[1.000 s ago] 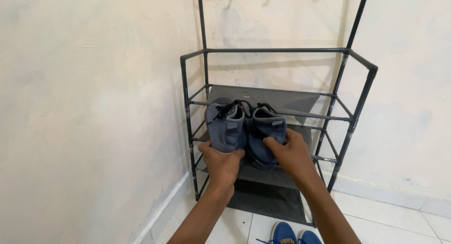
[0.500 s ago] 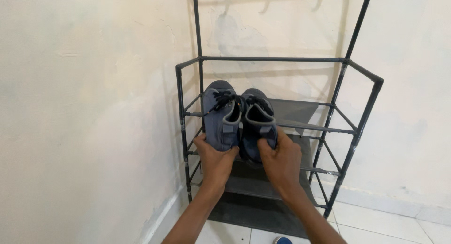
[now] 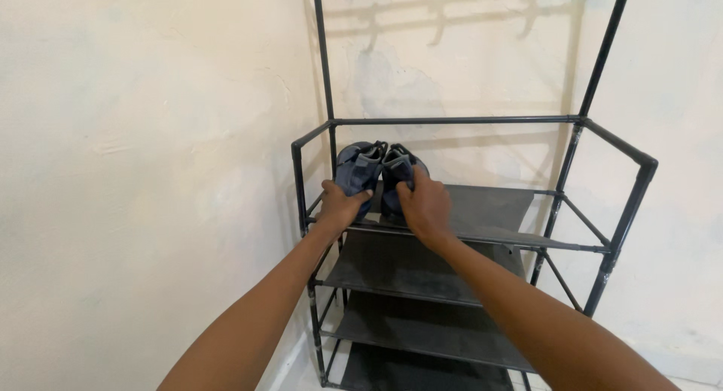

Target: The person removes laces from a pair of dark shoes, then re-laces them by threading the laces through the eyelets and tying them. After finishing, the person places the dark shoes and two other pairs of blue shoes onto a metal shoe rack.

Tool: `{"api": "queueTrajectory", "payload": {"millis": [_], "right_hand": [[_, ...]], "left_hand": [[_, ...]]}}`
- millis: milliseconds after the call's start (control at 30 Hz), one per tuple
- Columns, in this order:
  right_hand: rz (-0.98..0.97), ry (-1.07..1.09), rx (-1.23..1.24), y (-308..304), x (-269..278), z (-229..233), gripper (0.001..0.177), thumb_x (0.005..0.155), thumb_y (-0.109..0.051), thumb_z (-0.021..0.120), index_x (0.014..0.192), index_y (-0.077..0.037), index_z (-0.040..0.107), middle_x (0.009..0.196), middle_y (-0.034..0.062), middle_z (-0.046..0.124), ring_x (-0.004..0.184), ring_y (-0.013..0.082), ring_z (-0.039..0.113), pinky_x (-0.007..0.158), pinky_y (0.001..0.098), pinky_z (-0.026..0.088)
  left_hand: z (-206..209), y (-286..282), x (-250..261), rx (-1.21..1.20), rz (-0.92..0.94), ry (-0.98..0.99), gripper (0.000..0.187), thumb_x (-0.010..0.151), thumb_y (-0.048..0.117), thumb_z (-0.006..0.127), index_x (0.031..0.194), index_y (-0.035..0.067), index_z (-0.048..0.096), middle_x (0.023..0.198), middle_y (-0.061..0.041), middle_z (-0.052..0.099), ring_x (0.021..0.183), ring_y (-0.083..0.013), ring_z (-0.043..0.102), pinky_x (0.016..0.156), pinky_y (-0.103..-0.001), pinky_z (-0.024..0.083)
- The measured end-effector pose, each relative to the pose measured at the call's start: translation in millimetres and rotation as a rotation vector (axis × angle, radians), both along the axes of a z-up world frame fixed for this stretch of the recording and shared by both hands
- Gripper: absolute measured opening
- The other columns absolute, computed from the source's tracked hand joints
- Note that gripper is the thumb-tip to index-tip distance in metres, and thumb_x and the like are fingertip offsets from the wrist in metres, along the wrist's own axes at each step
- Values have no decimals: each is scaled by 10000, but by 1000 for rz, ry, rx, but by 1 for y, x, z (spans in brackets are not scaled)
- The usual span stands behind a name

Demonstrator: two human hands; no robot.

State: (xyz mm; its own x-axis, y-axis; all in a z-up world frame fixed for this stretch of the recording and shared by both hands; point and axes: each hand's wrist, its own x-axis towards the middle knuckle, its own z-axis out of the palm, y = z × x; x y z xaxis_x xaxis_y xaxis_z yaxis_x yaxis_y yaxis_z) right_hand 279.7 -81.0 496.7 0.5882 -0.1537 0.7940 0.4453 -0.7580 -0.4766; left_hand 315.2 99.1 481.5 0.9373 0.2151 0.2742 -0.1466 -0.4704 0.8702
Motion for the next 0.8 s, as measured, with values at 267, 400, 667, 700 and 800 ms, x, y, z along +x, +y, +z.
{"api": "queueTrajectory", "payload": {"millis": [267,400,667,700,800], "right_hand": [[-104,95,-87,25,45,-47,273,916,-360,646,1011,-106,612,818,205,709,780,481,667,688,608,515],[-113,177,-161,16,45,-45,324,914,-410,655,1001,-104,594,783,216,701,775,474,677,680,599,528],[-75,110,-201,13,44,-46,344,898,-417,666,994,-98,580,769,216,707,747,492,672,647,616,523],[-70,120,-213,12,44,-47,357,909,-425,664,999,-91,572,783,212,714,755,493,672,651,617,522],[-60,192,-268,11,48,-45,469,938,-506,658,1070,-76,525,802,227,712,771,484,683,671,597,538]], "left_hand": [[-46,13,54,437,226,93,952,867,759,600,1365,-48,515,1438,-303,499,1422,-445,374,1147,-603,257],[-37,10,36,503,234,116,886,852,753,627,1305,-7,604,1355,-287,593,1370,-431,458,1136,-577,313],[-12,4,7,403,240,215,743,785,698,703,1175,65,722,1264,-190,700,1358,-396,506,1128,-559,364],[-17,3,7,388,250,195,754,797,700,695,1214,71,695,1286,-204,684,1376,-408,477,1143,-562,338],[-29,1,15,316,243,123,854,826,705,672,1345,38,544,1412,-206,569,1398,-436,385,1138,-603,273]]}}
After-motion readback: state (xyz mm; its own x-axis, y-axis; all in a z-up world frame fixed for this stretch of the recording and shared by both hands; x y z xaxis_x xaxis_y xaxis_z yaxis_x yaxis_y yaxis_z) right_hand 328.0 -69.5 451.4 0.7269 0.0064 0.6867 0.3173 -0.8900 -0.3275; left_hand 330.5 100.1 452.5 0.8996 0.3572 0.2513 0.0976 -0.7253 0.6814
